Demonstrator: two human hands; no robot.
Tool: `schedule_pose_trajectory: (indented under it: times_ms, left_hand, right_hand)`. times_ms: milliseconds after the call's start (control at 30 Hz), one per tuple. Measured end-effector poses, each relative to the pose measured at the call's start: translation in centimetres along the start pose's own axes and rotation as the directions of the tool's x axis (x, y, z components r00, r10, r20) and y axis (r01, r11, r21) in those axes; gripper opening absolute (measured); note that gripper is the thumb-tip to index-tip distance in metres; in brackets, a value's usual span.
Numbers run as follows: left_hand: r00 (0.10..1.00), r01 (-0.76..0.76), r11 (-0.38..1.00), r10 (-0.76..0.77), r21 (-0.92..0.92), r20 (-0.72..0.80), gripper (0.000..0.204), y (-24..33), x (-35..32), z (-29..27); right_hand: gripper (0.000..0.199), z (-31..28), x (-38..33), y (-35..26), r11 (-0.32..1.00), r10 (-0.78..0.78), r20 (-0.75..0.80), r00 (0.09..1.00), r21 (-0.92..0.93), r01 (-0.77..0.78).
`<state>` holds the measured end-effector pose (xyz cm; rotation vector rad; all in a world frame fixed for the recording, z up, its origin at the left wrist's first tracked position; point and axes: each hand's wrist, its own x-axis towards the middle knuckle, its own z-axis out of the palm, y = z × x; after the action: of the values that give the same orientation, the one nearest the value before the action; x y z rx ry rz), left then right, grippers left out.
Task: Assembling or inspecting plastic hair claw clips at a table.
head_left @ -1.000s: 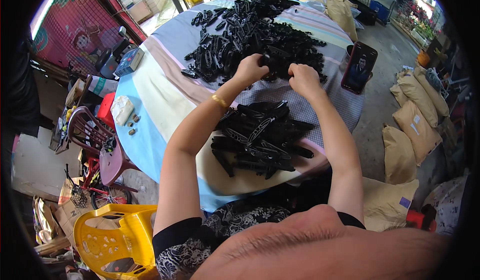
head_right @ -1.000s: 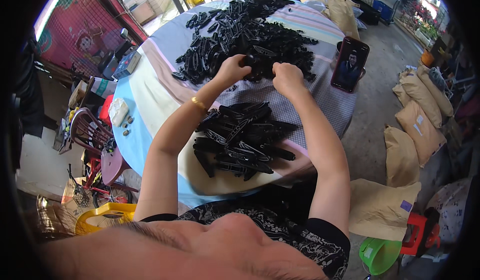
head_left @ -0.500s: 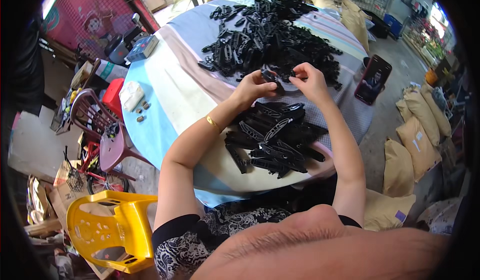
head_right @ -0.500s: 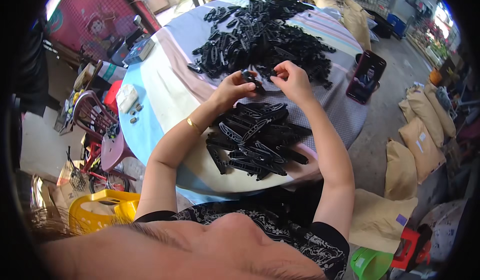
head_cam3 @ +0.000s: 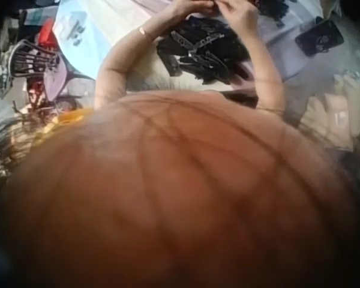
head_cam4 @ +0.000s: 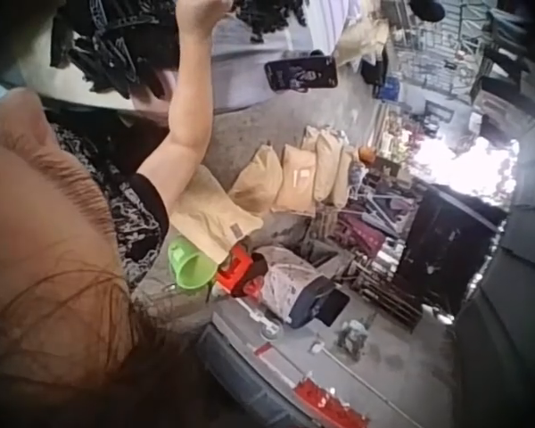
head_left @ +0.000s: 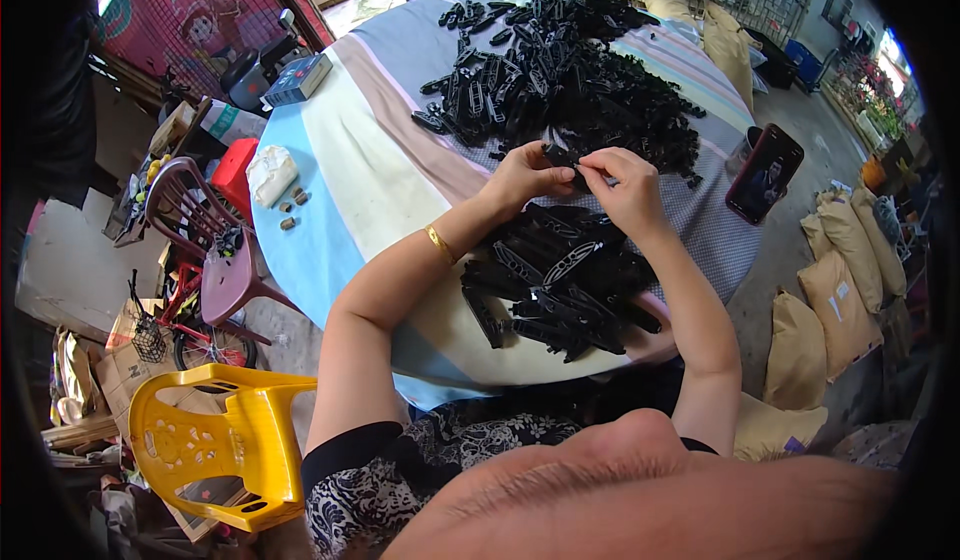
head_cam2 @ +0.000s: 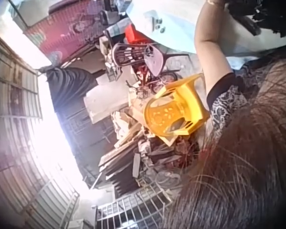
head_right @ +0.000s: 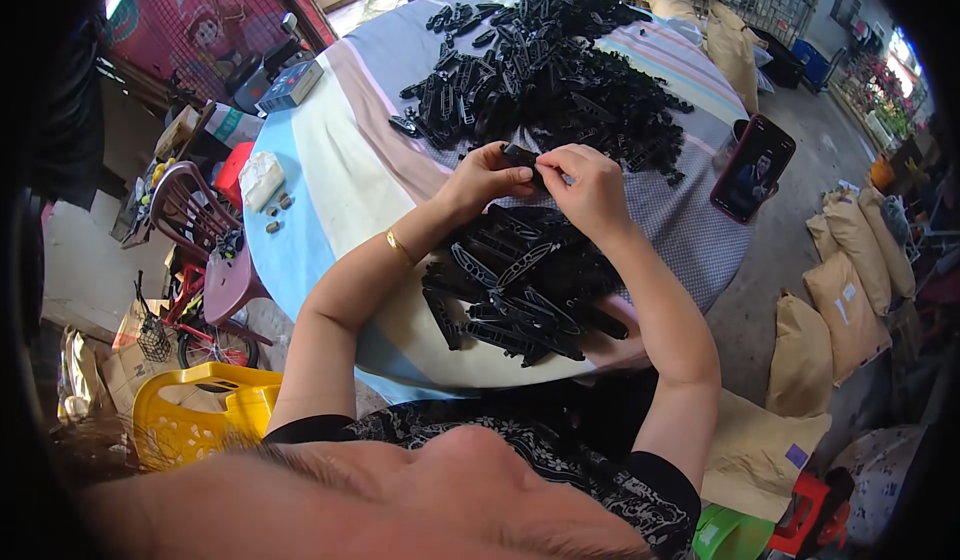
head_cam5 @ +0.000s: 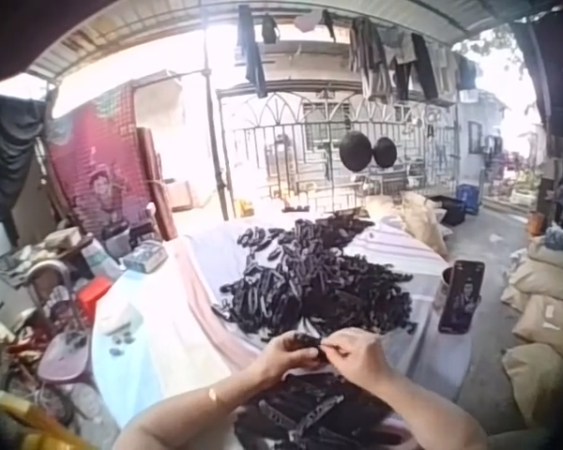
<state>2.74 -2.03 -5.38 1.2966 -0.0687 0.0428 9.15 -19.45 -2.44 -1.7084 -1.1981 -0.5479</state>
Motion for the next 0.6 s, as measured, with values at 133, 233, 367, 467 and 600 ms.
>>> schedule_pose_trajectory:
  times_ms: [133,233,367,467,600]
  left_hand:
    - [0.999,-0.024,1.0,0.024,0.006,-0.049,0.021,0.0,-0.1,0.0]
    - [0.996,-0.052,0.999,0.052,0.015,-0.075,0.019,-0.1,0.0,0.2]
    - [0.997,0.077,0.987,-0.077,-0.143,0.002,0.023,1.0,-0.2,0.6]
    - [0.98,0.197,0.969,-0.191,-0.151,0.051,0.026,1.5,-0.1,-0.4]
    - [0.964,0.261,0.957,-0.252,-0.127,0.084,0.025,1.8,0.2,-0.7]
  right_hand:
    - [0.007,0.0,-0.1,-0.2,0.987,-0.092,0.011,0.996,-0.133,0.093]
    - [0.008,0.1,-0.1,-0.3,0.993,-0.085,-0.034,0.996,-0.087,0.081]
    - [0.007,-0.4,0.0,-0.4,0.953,0.267,-0.076,0.961,0.17,-0.251]
    - [0.009,-0.8,0.6,-0.4,0.995,0.007,-0.052,0.999,0.101,-0.001]
    - [0.016,-0.7,0.6,-0.5,0.958,-0.283,0.03,0.959,-0.026,0.284]
